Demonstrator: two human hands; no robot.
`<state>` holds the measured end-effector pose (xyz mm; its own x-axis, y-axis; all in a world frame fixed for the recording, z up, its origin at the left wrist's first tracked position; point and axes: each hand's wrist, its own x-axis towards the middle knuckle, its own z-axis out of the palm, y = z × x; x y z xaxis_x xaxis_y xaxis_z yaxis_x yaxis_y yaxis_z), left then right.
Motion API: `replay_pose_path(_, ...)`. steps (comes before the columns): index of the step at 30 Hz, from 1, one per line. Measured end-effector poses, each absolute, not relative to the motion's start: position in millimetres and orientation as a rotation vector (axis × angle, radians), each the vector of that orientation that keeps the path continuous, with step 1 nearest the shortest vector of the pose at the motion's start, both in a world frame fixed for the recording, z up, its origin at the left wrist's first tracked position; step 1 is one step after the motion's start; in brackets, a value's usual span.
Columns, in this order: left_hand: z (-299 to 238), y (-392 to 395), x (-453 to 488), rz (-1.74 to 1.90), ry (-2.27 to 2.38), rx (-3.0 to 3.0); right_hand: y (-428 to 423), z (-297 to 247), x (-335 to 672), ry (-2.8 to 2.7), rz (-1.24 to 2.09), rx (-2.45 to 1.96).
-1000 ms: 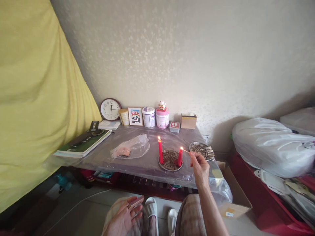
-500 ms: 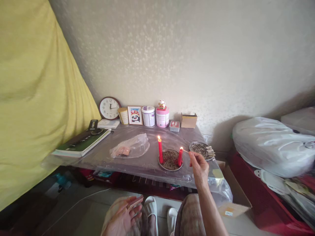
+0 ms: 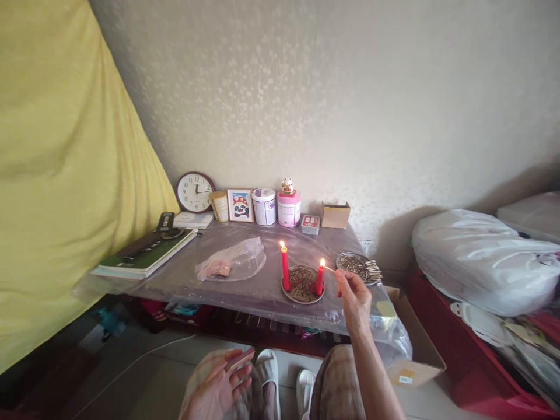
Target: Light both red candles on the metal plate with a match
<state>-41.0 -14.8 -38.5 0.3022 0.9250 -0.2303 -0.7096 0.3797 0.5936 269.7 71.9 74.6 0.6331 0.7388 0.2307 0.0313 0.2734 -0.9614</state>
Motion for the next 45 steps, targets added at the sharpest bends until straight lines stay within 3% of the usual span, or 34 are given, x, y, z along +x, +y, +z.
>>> replay_pose_path(20,-40,-15,-44,1.107,0.583,0.418,64,82,276,-0.805,0.574,-1.185)
replay_pose_path(29,-43,-13,-44,1.1,0.574,0.445,15,169,340,-0.769,0.687,-0.716)
replay_pose_path(35,-43,-12,-43,1.066,0.643,0.458,19,148,384,-0.91,0.449,-1.224)
replay_pose_path(41,-47,-7,-42,1.059,0.658,0.438,15,144,417,-0.924,0.489,-1.05)
replay_pose_path(45,-48,-6,-44,1.035,0.649,0.413,28,123,429,-0.963,0.329,-1.426)
